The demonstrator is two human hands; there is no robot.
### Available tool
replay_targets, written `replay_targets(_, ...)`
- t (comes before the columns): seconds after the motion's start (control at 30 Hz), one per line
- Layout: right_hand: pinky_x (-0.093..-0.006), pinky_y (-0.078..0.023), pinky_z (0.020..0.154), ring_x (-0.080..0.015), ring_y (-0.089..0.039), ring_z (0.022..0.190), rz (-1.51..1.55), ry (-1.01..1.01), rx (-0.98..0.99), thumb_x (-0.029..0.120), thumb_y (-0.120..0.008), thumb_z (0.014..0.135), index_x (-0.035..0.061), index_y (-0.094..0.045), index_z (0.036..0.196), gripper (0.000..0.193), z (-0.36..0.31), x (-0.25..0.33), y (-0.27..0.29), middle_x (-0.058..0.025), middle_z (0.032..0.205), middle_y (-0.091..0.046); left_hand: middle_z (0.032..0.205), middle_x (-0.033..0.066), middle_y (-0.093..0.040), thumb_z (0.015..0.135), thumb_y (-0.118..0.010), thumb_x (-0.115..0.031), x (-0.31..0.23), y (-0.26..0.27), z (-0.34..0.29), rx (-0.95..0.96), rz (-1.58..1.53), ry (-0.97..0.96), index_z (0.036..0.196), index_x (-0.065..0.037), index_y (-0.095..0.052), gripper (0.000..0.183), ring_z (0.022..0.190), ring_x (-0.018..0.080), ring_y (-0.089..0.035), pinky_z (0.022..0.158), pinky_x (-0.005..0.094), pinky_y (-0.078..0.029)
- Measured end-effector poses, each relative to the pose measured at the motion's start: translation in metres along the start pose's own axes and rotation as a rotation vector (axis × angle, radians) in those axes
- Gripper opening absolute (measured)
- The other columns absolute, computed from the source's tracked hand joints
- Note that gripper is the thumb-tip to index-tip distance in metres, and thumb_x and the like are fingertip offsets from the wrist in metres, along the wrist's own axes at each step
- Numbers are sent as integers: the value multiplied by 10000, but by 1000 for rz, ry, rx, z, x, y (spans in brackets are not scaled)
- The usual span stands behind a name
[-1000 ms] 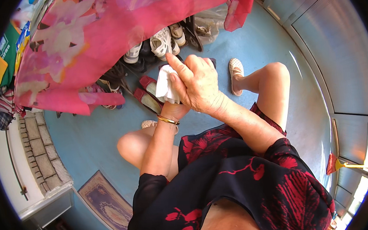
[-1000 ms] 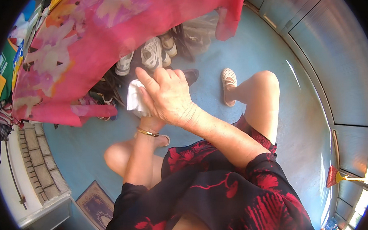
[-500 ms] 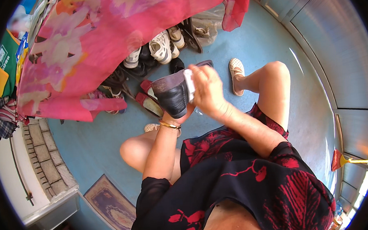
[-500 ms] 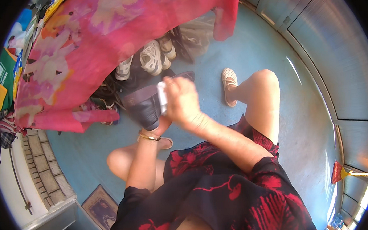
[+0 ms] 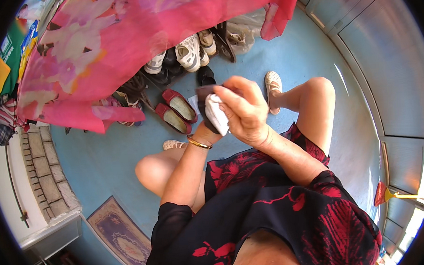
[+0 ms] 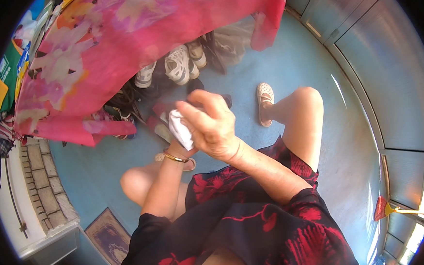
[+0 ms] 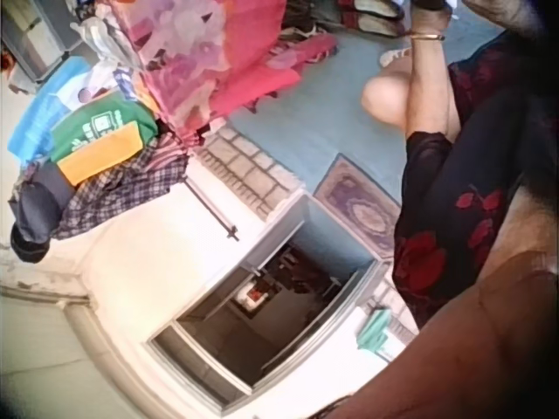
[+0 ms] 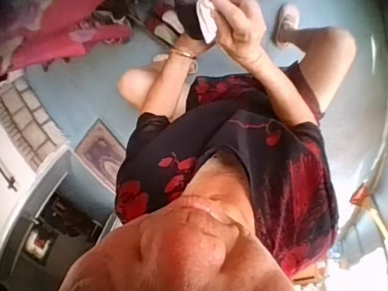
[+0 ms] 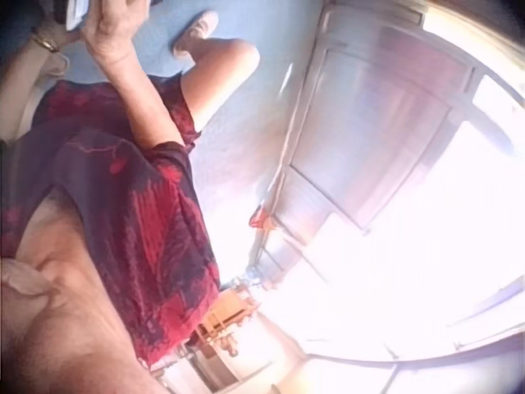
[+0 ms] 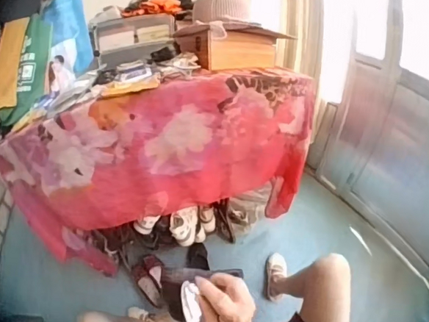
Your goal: The person takes wet wipes from a package and uses them to wipe the outer surfaces, edges, and soles of a black shoe and a beige shoe.
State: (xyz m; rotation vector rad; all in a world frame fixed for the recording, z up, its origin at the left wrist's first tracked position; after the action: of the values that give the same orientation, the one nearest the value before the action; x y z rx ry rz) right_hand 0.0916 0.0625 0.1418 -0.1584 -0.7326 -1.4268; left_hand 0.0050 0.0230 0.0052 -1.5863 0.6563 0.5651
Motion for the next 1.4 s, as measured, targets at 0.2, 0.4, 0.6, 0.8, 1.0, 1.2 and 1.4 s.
replay_targets(0.2, -359, -474, 749, -323, -599, 843, 191, -115, 631, 78, -631, 778, -6, -635, 952, 193, 36, 7, -30, -149, 947, -617, 1346, 33, -389, 861, -634, -143, 33, 42, -4, 38, 403, -201, 1359, -121, -319, 590, 1226, 148, -392, 1025, 272, -342)
replay_targets(0.4, -325, -473, 836, -281, -611, 970, 500, -141, 491, 88, -537, 888, -19, -580, 1077, 222, 28, -15, -13, -159, 1045, -629, 1249, 31, -463, 802, -702, -157, -5, -5, -8, 78, 340, -99, 1313, -113, -378, 607, 1125, 140, -468, 966, 293, -405)
replay_targets(0.6, -296, -457, 865, -209, -609, 1004, 520, -385, 581, 98, -523, 902, 14, -565, 1200, 313, -19, -59, -10, -138, 1120, -623, 1263, 8, -485, 884, -560, -374, -3, -19, -12, 22, -252, 149, 1247, -157, -466, 433, 1200, 194, -457, 998, 407, -411)
replay_targets(0.8, -329, -483, 847, -292, -613, 1004, 281, -178, 439, 91, -550, 880, -6, -585, 1146, 285, -14, -42, 2, -177, 1095, -619, 1246, -21, -478, 855, -625, -124, 10, -26, -17, 135, -115, 103, 1276, -165, -419, 471, 1198, 124, -440, 992, 327, -414)
replay_targets(1.0, -350, -490, 850, -335, -611, 1000, 452, 30, 645, 98, -559, 870, -19, -582, 1125, 282, 19, -6, -8, -193, 1092, -611, 1183, -8, -517, 862, -588, -75, 12, -28, -19, 270, 214, 40, 1204, -137, -490, 361, 1105, 101, -487, 902, 274, -435)
replay_targets(1.2, -371, -455, 914, -322, -571, 1088, 662, -164, 593, 82, -576, 856, -36, -582, 1132, 301, 10, -19, 4, -187, 1112, -615, 1161, 95, -553, 799, -632, -212, -37, -29, -13, 264, 1156, -343, 1151, -91, -525, 388, 1057, 208, -535, 861, 325, -446)
replay_targets(1.4, -336, -475, 868, -319, -588, 1048, 438, -146, 332, 82, -567, 869, -36, -579, 1132, 288, -6, -27, 11, -211, 1120, -596, 1030, 90, -624, 754, -675, -118, -63, -44, -18, -41, 1269, -553, 1058, -39, -585, 327, 840, 187, -613, 728, 298, -482)
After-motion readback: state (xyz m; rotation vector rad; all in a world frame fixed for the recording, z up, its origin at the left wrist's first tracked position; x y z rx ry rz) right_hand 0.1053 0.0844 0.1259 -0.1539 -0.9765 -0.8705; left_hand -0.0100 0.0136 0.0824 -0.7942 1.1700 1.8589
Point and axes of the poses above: each hand's wrist, its own z-axis towards the middle knuckle, its own y-axis out of the back of the hand, x = y × z, the point moved 6 cm from there along z, towards the middle knuckle
